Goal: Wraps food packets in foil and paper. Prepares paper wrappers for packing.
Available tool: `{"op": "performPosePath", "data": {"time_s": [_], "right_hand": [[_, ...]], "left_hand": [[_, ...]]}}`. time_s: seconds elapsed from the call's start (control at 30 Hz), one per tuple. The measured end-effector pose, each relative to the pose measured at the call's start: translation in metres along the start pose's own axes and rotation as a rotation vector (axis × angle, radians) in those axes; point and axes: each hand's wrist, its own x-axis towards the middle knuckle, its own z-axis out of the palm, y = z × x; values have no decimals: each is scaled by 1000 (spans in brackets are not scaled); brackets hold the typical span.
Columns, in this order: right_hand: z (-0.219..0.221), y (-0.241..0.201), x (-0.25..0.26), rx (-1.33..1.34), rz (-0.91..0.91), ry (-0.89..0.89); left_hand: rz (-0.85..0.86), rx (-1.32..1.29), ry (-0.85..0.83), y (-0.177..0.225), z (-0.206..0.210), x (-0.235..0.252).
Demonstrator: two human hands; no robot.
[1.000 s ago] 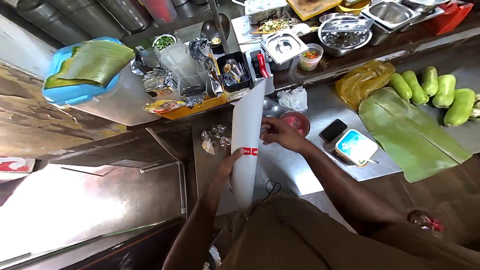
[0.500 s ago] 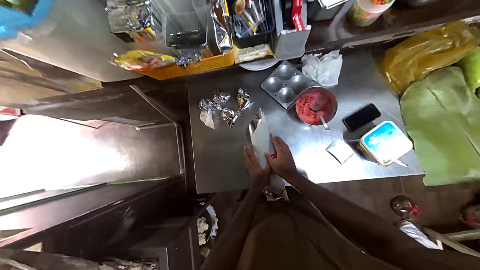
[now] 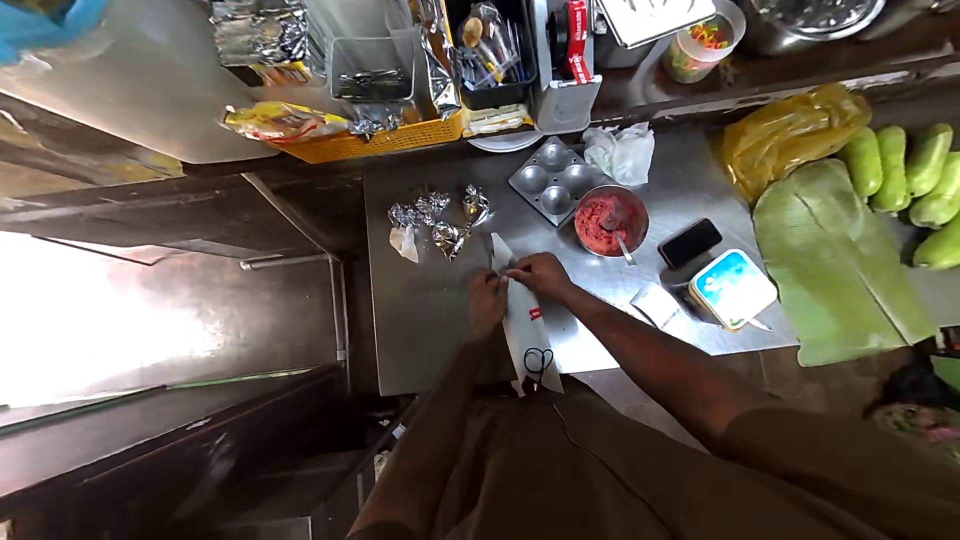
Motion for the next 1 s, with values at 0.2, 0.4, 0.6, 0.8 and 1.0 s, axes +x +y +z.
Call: {"op": "performPosePath", "data": {"time_s": [0.2,0.4,0.6,0.8,1.0], "right_hand": [[7,-9,45,129,71,-46],[-10,-40,10,259,-201,-75],[-5,-26,-27,356,-462,33],[3,-9,-31,360,-506,43],[12,3,-64,232,-613,48]], "left_hand": [[-182,121,-144,13,-16,19],[-220,-135,195,18,-13,-3],[-74,-222,222,14,-4,-8],[151,-268,-212,6,-15,-18],[139,-268,-232,5,-4,-15]]}}
